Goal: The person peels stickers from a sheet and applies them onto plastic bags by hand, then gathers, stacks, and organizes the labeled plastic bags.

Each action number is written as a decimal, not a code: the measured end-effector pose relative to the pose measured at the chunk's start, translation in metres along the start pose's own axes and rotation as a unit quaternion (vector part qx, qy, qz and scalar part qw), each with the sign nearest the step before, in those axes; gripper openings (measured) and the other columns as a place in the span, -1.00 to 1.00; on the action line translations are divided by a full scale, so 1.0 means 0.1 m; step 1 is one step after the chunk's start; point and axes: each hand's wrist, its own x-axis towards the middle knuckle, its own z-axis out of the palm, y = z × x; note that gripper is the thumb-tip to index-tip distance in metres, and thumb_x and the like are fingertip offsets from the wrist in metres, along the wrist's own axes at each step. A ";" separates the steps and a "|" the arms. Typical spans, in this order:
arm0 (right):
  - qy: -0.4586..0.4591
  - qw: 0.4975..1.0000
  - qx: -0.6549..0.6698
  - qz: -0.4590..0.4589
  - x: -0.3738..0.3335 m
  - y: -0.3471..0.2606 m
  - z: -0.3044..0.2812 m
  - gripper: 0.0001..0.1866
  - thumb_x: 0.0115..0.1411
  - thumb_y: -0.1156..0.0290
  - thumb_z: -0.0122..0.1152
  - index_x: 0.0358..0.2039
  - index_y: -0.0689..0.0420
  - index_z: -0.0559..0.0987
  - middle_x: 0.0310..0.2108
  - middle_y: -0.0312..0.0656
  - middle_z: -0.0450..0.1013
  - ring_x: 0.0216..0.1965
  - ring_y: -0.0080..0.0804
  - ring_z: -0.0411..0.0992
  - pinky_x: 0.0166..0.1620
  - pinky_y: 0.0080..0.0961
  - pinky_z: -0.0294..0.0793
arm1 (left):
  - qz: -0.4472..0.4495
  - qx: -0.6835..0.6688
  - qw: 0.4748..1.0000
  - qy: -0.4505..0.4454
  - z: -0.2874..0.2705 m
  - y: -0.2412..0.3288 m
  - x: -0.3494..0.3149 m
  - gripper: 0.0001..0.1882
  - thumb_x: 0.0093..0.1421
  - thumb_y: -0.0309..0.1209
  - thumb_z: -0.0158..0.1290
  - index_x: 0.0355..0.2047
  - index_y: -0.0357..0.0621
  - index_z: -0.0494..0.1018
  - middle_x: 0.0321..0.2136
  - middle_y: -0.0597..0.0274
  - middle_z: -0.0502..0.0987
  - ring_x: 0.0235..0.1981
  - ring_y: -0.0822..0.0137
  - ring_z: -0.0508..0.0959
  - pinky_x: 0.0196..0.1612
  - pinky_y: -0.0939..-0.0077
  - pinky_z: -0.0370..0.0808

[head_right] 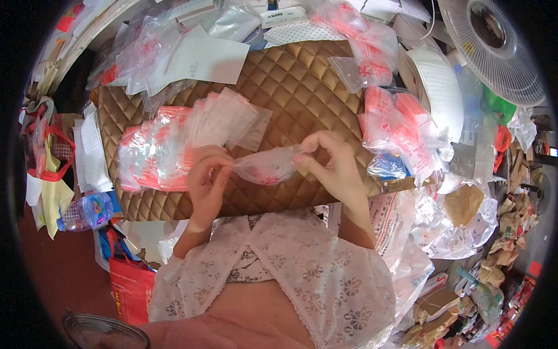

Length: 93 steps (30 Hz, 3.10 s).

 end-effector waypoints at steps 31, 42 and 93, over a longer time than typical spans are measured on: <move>-0.011 0.995 -0.010 -0.102 -0.03 -0.02 0.00 -0.89 -0.04 0.53 0.26 -0.48 0.21 0.50 -0.48 -0.22 0.40 -0.36 -0.41 0.35 -0.26 -0.53 0.30 | 0.133 0.030 0.977 -0.167 -0.13 0.07 0.20 -0.90 -0.12 -0.60 0.08 -0.54 -0.21 0.41 -0.51 0.17 0.48 -0.26 0.12 0.47 -0.16 0.33 0.35; 0.036 0.969 -0.105 -0.221 -0.07 0.10 -0.06 -0.90 -0.04 0.40 0.28 -0.53 0.05 0.51 -0.50 -0.35 0.44 -0.37 -0.31 0.40 -0.30 -0.38 0.31 | 0.112 0.083 0.963 -0.229 0.03 0.21 0.27 -0.94 -0.08 -0.57 0.06 -0.56 -0.27 0.39 -0.52 0.11 0.45 -0.32 0.14 0.45 -0.20 0.34 0.35; 0.343 0.723 -0.600 0.012 -0.07 0.91 -1.77 -0.65 0.03 0.29 0.08 -0.11 -0.13 0.49 0.01 -0.41 0.35 0.14 -0.38 0.22 0.11 0.12 0.16 | 0.287 0.285 0.819 -0.408 0.50 -0.26 0.07 -0.89 0.07 -0.37 0.11 -0.49 -0.12 0.47 -0.54 0.16 0.48 -0.50 0.10 0.48 -0.43 0.27 0.42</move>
